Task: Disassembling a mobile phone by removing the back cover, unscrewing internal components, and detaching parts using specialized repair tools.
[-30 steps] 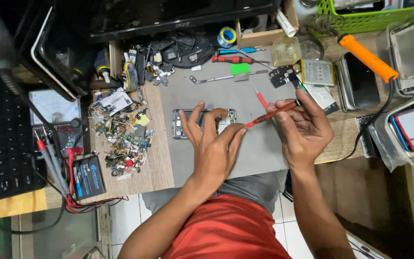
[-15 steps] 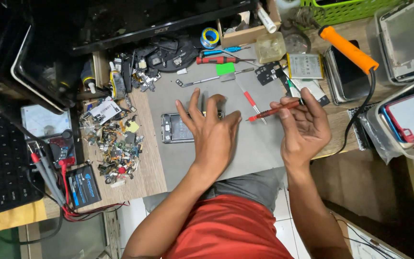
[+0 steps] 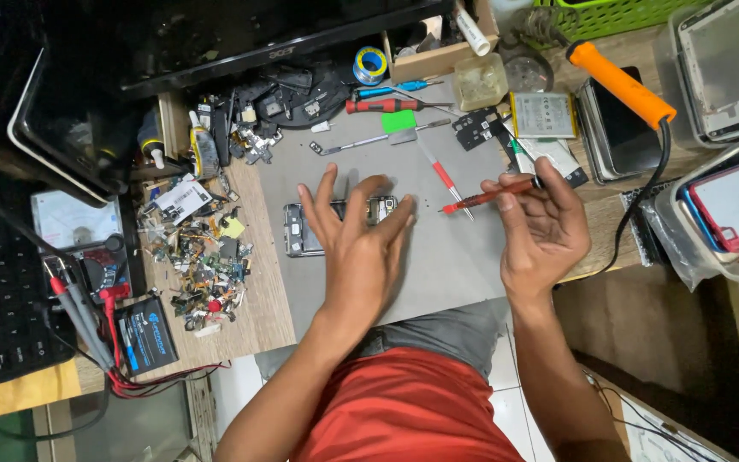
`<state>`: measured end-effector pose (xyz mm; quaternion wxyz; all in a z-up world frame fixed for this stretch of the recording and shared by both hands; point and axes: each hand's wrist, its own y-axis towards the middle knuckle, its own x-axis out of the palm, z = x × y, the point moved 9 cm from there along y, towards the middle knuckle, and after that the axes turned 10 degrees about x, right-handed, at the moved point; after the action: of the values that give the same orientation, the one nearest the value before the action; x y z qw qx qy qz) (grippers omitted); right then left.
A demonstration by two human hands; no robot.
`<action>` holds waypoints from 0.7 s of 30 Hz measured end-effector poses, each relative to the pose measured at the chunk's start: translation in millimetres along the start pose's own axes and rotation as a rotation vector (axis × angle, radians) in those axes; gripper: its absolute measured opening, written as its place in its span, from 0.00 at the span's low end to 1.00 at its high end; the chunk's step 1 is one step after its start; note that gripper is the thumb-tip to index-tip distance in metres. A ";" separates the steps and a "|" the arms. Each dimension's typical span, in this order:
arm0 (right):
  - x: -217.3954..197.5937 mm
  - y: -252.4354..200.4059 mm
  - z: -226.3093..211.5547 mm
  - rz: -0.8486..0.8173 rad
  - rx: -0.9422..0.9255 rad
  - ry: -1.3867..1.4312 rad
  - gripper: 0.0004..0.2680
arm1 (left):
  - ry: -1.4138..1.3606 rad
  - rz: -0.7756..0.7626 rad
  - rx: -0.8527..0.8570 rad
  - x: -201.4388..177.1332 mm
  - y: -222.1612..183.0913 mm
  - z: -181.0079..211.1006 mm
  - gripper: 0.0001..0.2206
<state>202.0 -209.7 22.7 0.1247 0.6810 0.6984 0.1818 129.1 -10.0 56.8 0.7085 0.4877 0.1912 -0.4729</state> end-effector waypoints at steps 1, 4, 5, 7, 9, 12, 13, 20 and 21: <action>0.6 -0.3 -0.4 -0.003 -0.001 -0.005 0.18 | 0.014 0.018 0.012 -6.7 -2.3 -0.1 0.06; 2.6 0.0 -3.2 -0.031 -0.034 -0.010 0.18 | -0.001 0.046 -0.002 -24.0 -13.1 -8.6 0.06; 4.7 0.5 -4.4 -0.036 -0.033 -0.014 0.18 | -0.004 0.049 -0.007 -27.8 -17.8 -12.7 0.06; 10.3 1.2 -7.9 -0.054 -0.048 -0.003 0.17 | -0.036 0.056 -0.019 -36.0 -27.5 -21.4 0.05; 15.4 -3.2 -7.8 -0.079 -0.048 -0.010 0.18 | -0.069 0.052 0.012 -40.1 -33.0 -22.3 0.05; 28.7 -8.6 -16.9 -0.127 -0.081 -0.036 0.18 | -0.109 0.043 0.067 -39.5 -42.7 -22.7 0.04; 34.8 -9.8 -23.3 -0.150 -0.117 -0.055 0.18 | -0.118 0.040 0.095 -38.1 -45.3 -22.0 0.04; 60.5 -16.7 -38.9 -0.232 -0.177 -0.072 0.17 | -0.077 0.040 0.153 -18.6 -61.2 -30.4 0.07; 61.3 -17.0 -38.5 -0.236 -0.185 -0.077 0.17 | -0.085 0.041 0.183 -19.8 -60.2 -27.8 0.06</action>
<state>167.8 -151.9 54.7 0.2340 0.5861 0.7485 0.2034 73.3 19.1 28.0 0.6779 0.5338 0.1068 -0.4941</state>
